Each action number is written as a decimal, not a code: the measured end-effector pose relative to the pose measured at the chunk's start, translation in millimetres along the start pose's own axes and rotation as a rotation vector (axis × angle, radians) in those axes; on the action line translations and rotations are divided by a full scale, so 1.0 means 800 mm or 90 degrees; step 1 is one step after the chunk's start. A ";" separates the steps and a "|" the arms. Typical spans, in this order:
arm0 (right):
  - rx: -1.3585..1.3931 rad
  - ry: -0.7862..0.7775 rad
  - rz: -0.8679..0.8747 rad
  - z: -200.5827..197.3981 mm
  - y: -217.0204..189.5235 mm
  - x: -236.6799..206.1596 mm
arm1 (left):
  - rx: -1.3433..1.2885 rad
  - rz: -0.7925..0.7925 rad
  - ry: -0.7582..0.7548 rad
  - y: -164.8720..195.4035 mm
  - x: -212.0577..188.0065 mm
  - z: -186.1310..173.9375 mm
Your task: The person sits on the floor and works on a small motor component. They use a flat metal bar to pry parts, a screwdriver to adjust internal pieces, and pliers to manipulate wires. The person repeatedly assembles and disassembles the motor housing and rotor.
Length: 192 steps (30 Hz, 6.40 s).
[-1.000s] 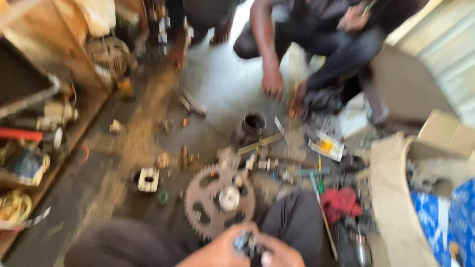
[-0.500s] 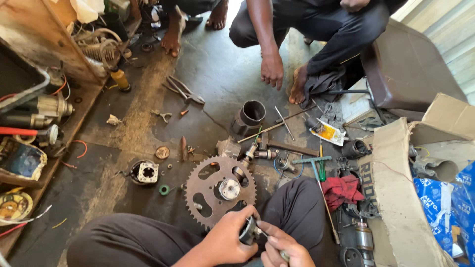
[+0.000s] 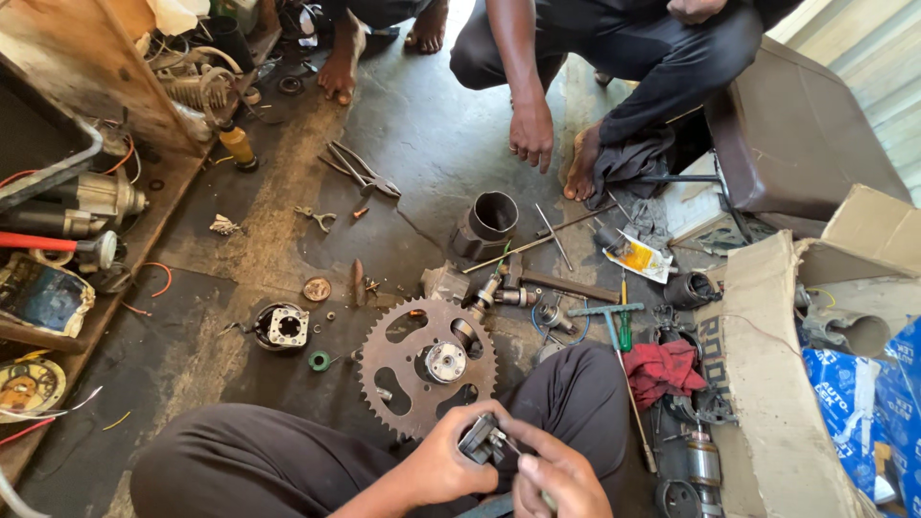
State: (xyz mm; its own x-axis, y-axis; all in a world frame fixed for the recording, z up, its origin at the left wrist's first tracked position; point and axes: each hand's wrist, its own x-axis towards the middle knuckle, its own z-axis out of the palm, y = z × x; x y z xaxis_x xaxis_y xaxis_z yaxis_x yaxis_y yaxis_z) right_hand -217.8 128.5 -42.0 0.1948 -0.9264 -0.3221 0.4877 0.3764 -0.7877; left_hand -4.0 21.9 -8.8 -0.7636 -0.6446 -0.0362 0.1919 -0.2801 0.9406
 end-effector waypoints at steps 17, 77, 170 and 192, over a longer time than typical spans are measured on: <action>-0.325 0.272 -0.232 0.060 -0.061 -0.047 | -0.637 -0.046 -0.128 0.020 -0.016 -0.038; -0.848 0.292 -0.383 0.121 -0.092 -0.060 | -0.680 0.098 0.028 0.055 -0.038 -0.059; -1.067 -0.339 -0.377 0.100 -0.140 0.160 | -0.452 -0.055 0.505 -0.030 -0.017 -0.079; -1.136 -0.377 -0.358 0.102 -0.143 0.159 | -0.370 -0.044 0.480 -0.049 -0.010 -0.070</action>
State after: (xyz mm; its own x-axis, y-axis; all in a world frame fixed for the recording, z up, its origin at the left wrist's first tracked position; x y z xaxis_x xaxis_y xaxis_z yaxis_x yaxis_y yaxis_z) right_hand -179.0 -33.0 50.1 0.7473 -0.6645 0.0000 -0.6134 -0.6899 -0.3844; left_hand 28.7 -2.0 -64.2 -0.2247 -0.8455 -0.4843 0.5928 -0.5131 0.6207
